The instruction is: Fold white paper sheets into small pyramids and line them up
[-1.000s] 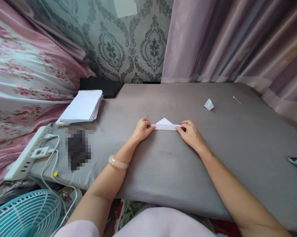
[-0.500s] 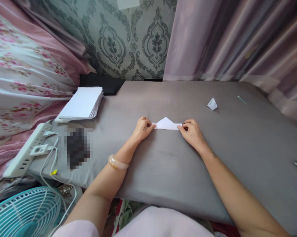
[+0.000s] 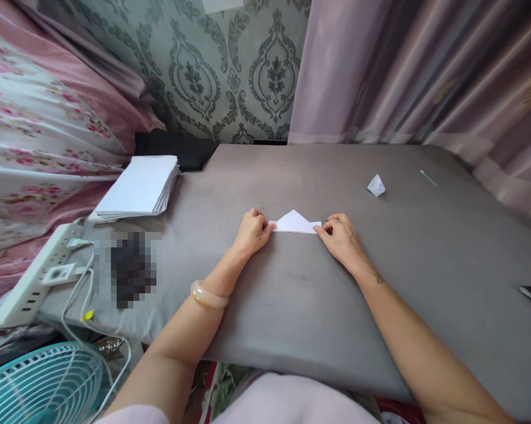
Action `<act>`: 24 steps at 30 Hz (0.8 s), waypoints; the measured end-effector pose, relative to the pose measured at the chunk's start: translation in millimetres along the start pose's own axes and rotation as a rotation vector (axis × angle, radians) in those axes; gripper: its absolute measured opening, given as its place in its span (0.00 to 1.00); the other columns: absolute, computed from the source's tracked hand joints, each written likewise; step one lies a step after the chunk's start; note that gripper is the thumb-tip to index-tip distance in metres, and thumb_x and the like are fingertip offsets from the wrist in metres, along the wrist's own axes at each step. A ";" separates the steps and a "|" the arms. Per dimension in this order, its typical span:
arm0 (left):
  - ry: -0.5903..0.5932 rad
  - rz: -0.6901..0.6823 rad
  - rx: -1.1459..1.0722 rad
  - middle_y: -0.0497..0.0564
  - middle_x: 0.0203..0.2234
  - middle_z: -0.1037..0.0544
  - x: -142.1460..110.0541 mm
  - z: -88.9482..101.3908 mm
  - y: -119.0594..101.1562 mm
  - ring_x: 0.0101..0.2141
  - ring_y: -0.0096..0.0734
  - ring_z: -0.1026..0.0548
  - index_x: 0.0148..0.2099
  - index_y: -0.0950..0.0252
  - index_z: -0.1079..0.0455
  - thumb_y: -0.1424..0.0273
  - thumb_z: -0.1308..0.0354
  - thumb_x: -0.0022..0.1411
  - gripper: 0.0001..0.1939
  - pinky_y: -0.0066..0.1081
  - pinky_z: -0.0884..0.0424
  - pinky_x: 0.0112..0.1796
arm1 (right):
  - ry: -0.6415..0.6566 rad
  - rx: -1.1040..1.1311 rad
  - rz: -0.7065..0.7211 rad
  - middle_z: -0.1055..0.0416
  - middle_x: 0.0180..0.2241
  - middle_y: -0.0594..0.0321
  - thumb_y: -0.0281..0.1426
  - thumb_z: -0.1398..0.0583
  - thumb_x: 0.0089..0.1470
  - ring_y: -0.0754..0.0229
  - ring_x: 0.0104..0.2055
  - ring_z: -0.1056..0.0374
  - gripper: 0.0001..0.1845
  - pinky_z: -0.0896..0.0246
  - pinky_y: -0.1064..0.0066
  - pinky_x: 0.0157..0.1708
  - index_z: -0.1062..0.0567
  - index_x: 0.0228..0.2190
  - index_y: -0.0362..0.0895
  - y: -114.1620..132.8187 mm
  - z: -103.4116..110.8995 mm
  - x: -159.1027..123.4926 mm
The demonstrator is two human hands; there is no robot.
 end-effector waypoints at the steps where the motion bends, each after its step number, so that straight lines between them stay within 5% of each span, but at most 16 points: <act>1: 0.006 -0.005 0.011 0.56 0.35 0.30 -0.7 0.2 0.6 0.38 0.37 0.31 0.28 0.67 0.31 0.68 0.40 0.59 0.10 0.40 0.32 0.44 | 0.006 -0.002 -0.004 0.33 0.41 0.53 0.40 0.42 0.53 0.55 0.38 0.32 0.13 0.36 0.58 0.44 0.28 0.24 0.44 -0.1 0.9 -0.2; 6: 0.030 -0.034 0.092 0.57 0.37 0.31 -5.0 6.4 -5.3 0.39 0.40 0.33 0.42 0.67 0.32 0.64 0.43 0.62 0.12 0.41 0.34 0.43 | -0.015 -0.042 -0.001 0.33 0.41 0.53 0.36 0.42 0.54 0.55 0.36 0.33 0.10 0.36 0.61 0.40 0.28 0.37 0.43 5.6 3.1 -2.8; 9: 0.036 -0.168 0.218 0.59 0.46 0.33 -6.3 10.0 -17.9 0.44 0.42 0.35 0.56 0.62 0.36 0.71 0.47 0.64 0.18 0.43 0.37 0.46 | -0.039 -0.178 0.147 0.34 0.45 0.50 0.29 0.46 0.57 0.51 0.44 0.34 0.12 0.39 0.59 0.43 0.29 0.43 0.43 19.7 3.9 -6.3; 14: 0.242 -0.462 0.272 0.57 0.47 0.29 -6.0 9.4 -34.9 0.46 0.39 0.33 0.53 0.60 0.31 0.79 0.55 0.64 0.20 0.40 0.36 0.46 | 0.205 -0.378 0.424 0.30 0.43 0.51 0.21 0.53 0.59 0.52 0.44 0.36 0.19 0.43 0.60 0.44 0.26 0.39 0.44 48.4 6.8 -10.8; 20: 0.272 -0.495 0.228 0.59 0.51 0.29 -10.4 6.1 -37.8 0.50 0.37 0.31 0.53 0.67 0.31 0.84 0.56 0.59 0.23 0.36 0.33 0.51 | 0.237 -0.546 0.280 0.30 0.40 0.44 0.19 0.54 0.58 0.49 0.41 0.35 0.21 0.43 0.61 0.39 0.25 0.43 0.39 76.1 0.1 -15.6; 24: 0.268 -0.497 0.229 0.59 0.53 0.28 -17.1 3.8 -34.1 0.55 0.37 0.32 0.55 0.67 0.32 0.83 0.55 0.59 0.24 0.38 0.34 0.55 | 0.186 -0.540 0.219 0.31 0.43 0.42 0.36 0.54 0.64 0.46 0.42 0.36 0.23 0.43 0.57 0.40 0.32 0.55 0.45 94.3 -10.5 -28.8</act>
Point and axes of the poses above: each hand's wrist, its own x-axis towards the middle knuckle, its own z-axis out of the back of the hand, y = z × x, the point moved 1 cm from there along x, towards the middle knuckle
